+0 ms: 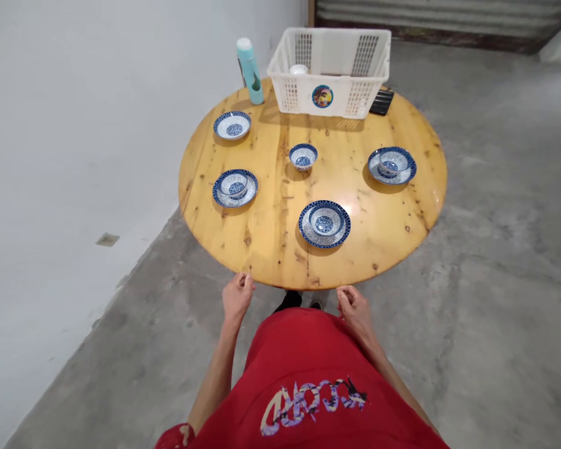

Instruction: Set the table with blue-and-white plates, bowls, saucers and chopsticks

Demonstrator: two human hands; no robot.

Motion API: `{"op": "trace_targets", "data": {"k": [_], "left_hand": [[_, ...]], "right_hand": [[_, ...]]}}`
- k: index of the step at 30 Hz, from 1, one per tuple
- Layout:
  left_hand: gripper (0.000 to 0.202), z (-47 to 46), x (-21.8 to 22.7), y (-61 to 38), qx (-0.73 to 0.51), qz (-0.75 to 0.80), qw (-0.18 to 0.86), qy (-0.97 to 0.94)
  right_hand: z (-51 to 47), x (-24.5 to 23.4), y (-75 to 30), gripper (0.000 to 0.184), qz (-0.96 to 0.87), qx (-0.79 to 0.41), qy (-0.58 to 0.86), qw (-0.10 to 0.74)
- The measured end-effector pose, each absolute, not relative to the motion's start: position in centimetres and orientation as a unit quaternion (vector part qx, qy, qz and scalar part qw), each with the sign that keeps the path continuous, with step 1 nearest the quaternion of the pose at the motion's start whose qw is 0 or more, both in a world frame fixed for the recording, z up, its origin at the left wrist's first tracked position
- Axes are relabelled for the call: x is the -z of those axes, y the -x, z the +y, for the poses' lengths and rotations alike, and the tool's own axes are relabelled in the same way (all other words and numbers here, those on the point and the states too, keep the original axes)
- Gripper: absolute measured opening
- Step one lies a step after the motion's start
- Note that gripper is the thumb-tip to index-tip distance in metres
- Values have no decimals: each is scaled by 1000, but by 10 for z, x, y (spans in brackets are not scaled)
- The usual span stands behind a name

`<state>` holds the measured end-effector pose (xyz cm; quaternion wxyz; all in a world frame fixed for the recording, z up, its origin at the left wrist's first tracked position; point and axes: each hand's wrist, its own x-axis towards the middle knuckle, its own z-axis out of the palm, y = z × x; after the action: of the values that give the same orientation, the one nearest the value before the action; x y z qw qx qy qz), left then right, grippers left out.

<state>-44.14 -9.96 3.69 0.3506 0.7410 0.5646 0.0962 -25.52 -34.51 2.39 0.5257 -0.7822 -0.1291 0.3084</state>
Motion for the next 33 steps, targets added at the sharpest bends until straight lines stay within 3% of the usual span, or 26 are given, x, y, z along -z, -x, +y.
{"op": "trace_targets", "data": {"k": [33], "left_hand": [[30, -92, -33, 424, -62, 565, 360, -740]], "right_hand": [[-345, -17, 248, 35, -133, -296, 788, 524]]}}
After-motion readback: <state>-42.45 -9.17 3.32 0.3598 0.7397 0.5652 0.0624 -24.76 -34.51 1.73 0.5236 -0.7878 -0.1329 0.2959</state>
